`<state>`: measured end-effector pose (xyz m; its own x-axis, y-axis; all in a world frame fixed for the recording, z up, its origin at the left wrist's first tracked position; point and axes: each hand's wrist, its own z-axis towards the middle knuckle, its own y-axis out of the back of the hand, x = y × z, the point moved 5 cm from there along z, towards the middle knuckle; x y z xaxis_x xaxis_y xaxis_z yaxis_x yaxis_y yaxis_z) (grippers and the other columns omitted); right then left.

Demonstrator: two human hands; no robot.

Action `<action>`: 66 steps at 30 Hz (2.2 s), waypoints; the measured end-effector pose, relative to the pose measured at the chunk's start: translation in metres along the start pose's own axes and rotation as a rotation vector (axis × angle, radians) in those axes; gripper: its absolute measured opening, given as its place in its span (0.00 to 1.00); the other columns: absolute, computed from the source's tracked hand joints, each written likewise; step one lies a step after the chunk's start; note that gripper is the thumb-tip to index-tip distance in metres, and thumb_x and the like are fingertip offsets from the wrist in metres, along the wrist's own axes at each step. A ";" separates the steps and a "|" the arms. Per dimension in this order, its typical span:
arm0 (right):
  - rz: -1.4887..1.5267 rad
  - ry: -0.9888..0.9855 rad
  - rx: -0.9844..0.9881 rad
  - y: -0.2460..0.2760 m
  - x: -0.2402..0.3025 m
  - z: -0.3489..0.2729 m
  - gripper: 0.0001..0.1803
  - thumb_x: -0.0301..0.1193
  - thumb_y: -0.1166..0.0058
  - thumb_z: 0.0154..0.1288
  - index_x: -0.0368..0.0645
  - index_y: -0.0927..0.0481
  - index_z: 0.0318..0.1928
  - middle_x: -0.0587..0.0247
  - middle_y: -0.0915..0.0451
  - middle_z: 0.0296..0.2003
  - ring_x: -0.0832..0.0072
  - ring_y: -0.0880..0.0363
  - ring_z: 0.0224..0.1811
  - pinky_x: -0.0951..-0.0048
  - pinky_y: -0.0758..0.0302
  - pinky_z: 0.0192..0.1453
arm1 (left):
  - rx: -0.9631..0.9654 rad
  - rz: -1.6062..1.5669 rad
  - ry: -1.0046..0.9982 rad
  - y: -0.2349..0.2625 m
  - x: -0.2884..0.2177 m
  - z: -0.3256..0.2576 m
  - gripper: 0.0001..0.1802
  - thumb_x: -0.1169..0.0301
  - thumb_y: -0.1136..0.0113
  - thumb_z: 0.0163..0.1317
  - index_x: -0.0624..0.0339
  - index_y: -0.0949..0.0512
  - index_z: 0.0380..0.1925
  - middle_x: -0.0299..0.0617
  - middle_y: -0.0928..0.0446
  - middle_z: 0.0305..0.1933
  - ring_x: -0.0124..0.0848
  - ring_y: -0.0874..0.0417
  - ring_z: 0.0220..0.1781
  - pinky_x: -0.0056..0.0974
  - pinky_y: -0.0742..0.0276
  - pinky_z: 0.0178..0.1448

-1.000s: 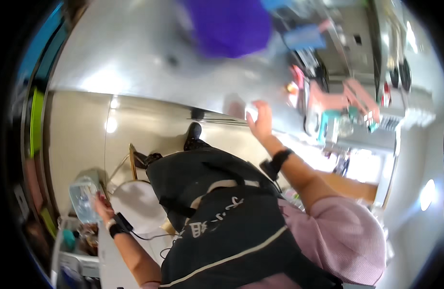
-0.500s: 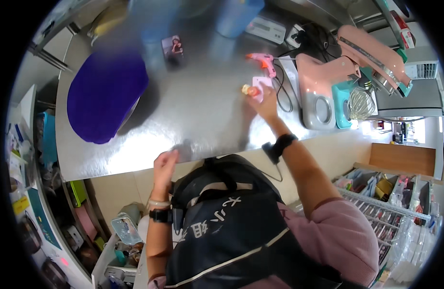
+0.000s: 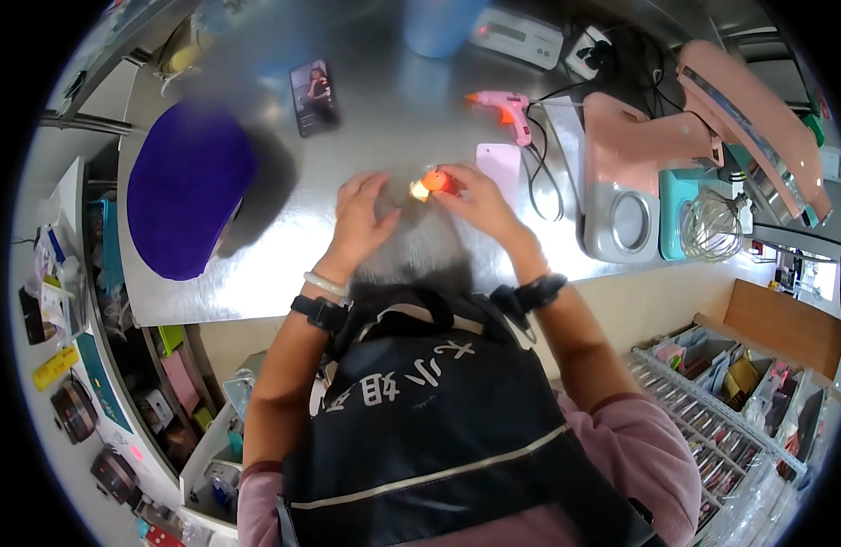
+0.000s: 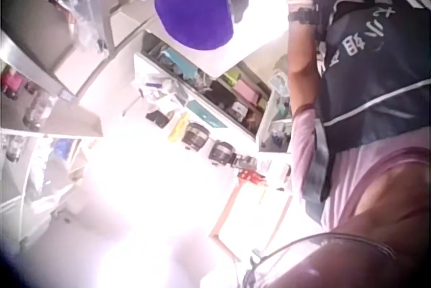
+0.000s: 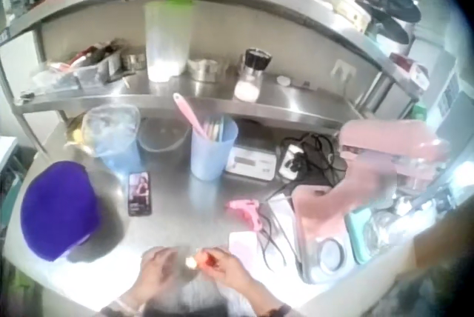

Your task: The person cuts a segment of a plastic tube using shears and then uses a glue gun to attach the tube and other small plastic components to a figurine.

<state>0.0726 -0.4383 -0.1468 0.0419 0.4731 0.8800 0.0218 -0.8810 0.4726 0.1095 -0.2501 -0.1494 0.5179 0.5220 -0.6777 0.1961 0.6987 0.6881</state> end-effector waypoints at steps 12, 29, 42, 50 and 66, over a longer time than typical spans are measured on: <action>0.360 0.026 0.034 0.020 0.059 -0.003 0.18 0.25 0.41 0.52 0.40 0.25 0.46 0.63 0.24 0.37 0.78 0.27 0.38 0.78 0.31 0.44 | 0.403 -1.033 0.503 0.014 -0.042 0.020 0.16 0.66 0.45 0.60 0.67 0.26 0.42 0.36 0.24 0.34 0.21 0.23 0.35 0.25 0.30 0.39; 0.222 0.226 0.076 0.027 0.099 -0.009 0.21 0.23 0.44 0.54 0.40 0.28 0.50 0.63 0.23 0.42 0.80 0.26 0.39 0.82 0.31 0.40 | 0.209 -1.620 0.709 0.024 -0.067 -0.009 0.22 0.66 0.49 0.62 0.69 0.35 0.53 0.47 0.27 0.48 0.36 0.22 0.46 0.32 0.24 0.46; 0.233 0.239 -0.145 0.019 0.102 -0.016 0.33 0.29 0.32 0.40 0.43 0.29 0.51 0.67 0.23 0.34 0.79 0.25 0.34 0.78 0.31 0.39 | -0.046 -2.108 0.988 0.011 -0.082 -0.009 0.20 0.68 0.46 0.59 0.62 0.34 0.50 0.45 0.30 0.47 0.33 0.26 0.45 0.33 0.28 0.45; 0.343 0.116 -0.171 0.038 0.047 0.017 0.22 0.28 0.39 0.50 0.38 0.27 0.47 0.61 0.21 0.33 0.76 0.22 0.36 0.78 0.28 0.39 | -0.071 -2.156 1.105 -0.001 -0.064 -0.014 0.18 0.66 0.43 0.58 0.64 0.32 0.45 0.44 0.29 0.43 0.32 0.25 0.42 0.31 0.26 0.42; -0.467 -0.426 -0.234 0.130 -0.167 0.084 0.30 0.41 0.36 0.42 0.36 0.26 0.46 0.52 0.21 0.39 0.63 0.21 0.41 0.69 0.27 0.46 | -0.228 -2.245 1.145 0.011 -0.048 -0.005 0.20 0.64 0.44 0.59 0.62 0.32 0.47 0.45 0.29 0.44 0.35 0.25 0.45 0.32 0.25 0.46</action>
<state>0.1522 -0.6319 -0.2360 0.4720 0.7205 0.5081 -0.0817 -0.5380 0.8390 0.0822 -0.2651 -0.1105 -0.6262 -0.7713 0.1136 -0.5130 0.2979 -0.8050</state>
